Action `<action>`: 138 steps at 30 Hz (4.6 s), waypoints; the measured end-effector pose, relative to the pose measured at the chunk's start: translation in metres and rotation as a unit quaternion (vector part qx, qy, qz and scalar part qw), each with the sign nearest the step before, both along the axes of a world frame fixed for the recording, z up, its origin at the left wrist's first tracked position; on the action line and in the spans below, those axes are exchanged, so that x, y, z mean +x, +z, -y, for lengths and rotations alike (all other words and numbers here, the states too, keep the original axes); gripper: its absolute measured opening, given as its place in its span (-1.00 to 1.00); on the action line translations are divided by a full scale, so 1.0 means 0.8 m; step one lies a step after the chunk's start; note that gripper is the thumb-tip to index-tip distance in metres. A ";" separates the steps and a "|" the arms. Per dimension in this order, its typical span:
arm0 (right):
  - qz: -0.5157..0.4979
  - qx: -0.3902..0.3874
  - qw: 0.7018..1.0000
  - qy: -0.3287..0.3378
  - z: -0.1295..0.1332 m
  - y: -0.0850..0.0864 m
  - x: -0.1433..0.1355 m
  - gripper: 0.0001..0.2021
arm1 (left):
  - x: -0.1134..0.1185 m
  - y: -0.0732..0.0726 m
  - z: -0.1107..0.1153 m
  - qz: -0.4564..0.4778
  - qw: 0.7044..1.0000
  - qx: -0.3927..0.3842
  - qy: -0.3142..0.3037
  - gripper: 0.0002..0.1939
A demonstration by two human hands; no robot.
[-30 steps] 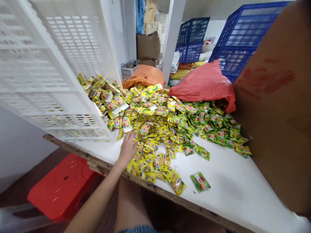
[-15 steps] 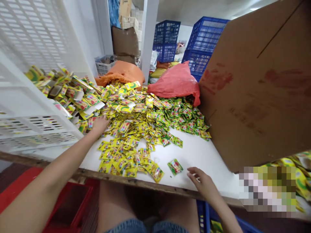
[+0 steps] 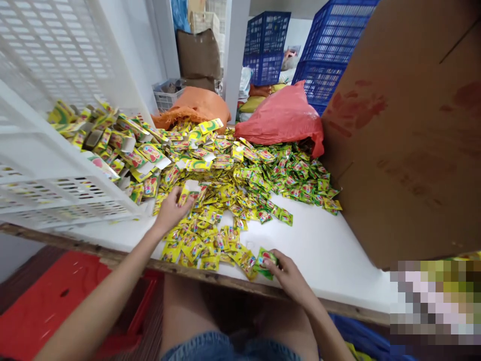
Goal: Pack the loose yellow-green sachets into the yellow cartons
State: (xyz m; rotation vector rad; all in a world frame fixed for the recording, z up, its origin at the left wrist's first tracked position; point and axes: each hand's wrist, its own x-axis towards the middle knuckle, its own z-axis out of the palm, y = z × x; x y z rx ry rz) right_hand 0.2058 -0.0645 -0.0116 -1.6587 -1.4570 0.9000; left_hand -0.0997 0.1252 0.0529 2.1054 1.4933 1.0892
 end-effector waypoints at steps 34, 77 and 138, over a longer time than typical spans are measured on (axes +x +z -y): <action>0.046 0.029 0.998 0.041 -0.008 0.001 -0.065 -0.71 | 0.103 -0.078 0.146 0.379 0.829 -0.378 -0.163 -0.54; 0.219 0.188 0.951 0.112 -0.032 0.099 -0.077 -0.77 | 0.122 -0.053 0.156 0.330 0.786 -0.410 -0.324 -0.72; 0.017 0.189 0.981 -0.031 -0.010 -0.006 -0.068 -0.82 | 0.126 -0.078 0.162 0.279 0.926 -0.156 -0.201 -0.84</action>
